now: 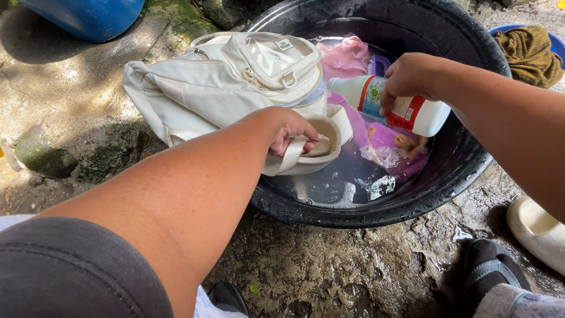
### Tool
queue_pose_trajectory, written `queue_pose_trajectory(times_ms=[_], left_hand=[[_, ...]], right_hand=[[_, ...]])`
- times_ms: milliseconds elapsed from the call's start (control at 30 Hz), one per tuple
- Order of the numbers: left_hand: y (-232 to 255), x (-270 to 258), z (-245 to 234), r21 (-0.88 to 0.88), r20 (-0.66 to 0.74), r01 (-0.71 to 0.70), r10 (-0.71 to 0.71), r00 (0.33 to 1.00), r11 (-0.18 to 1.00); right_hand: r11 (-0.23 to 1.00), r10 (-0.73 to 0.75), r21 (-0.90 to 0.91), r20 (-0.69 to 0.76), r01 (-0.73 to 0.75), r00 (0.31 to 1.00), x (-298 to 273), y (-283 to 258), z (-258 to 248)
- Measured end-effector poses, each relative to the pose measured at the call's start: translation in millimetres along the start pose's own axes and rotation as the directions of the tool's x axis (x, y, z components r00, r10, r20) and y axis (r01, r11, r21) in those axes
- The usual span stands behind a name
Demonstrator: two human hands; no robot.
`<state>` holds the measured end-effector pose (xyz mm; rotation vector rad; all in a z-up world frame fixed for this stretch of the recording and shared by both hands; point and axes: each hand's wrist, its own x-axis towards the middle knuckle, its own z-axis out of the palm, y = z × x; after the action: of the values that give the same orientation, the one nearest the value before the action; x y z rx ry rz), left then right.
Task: The person washes a backpack in a basin, using a brush to scrub the fabric and pouring cleaning liquid from a bottle onto the bag.
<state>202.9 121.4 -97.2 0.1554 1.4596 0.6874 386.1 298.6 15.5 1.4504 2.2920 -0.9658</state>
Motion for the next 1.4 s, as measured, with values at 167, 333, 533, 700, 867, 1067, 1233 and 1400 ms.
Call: queue_pose_trajectory(times_ms=[167,333,533,700,867,1067,1233,1400], left_hand=[[6.4,5.9,-37.0,0.129,0.008,0.062,-0.063,0.998,0.99],[27.9,-25.2,-76.2,0.042,0.02,-0.004,0.003,1.0,0.999],[42.0,-102.4,-82.1,0.215,-0.302,-0.058,0.123,0.945,0.975],[79.6,-112.9,-73.8,0.683,-0.515,0.219,0.246,0.821,0.697],[71.9,-93.4,-48.2,0.924,-0.279,0.16,0.325,0.904,0.348],[0.2,-78.7,25.8,0.988,-0.123,0.09,0.281,0.952,0.127],[-64.3,-80.5,65.4,0.974,0.199,-0.078,0.647,0.736,-0.212],[-75.1,-9.5,54.4,0.953,0.118,-0.288,0.77,0.627,0.089]], right_hand=[[1.0,0.006,-0.004,0.092,-0.006,0.996,-6.7,-8.6,-3.3],[0.999,-0.023,-0.025,0.14,0.027,0.99,-19.6,-25.6,-0.1],[0.996,-0.043,-0.079,0.066,0.048,0.997,-22.4,-29.6,-2.9],[0.984,-0.051,0.178,0.116,0.03,0.992,-12.9,-9.5,6.0],[0.992,-0.071,0.113,0.159,0.053,0.985,-9.7,4.9,6.6],[0.977,-0.115,0.202,0.242,0.066,0.963,-8.4,19.4,7.3],[0.928,-0.184,0.364,0.259,0.08,0.948,-2.0,27.6,3.5],[0.928,-0.191,0.359,0.225,0.101,0.955,-6.7,16.9,-1.0]])
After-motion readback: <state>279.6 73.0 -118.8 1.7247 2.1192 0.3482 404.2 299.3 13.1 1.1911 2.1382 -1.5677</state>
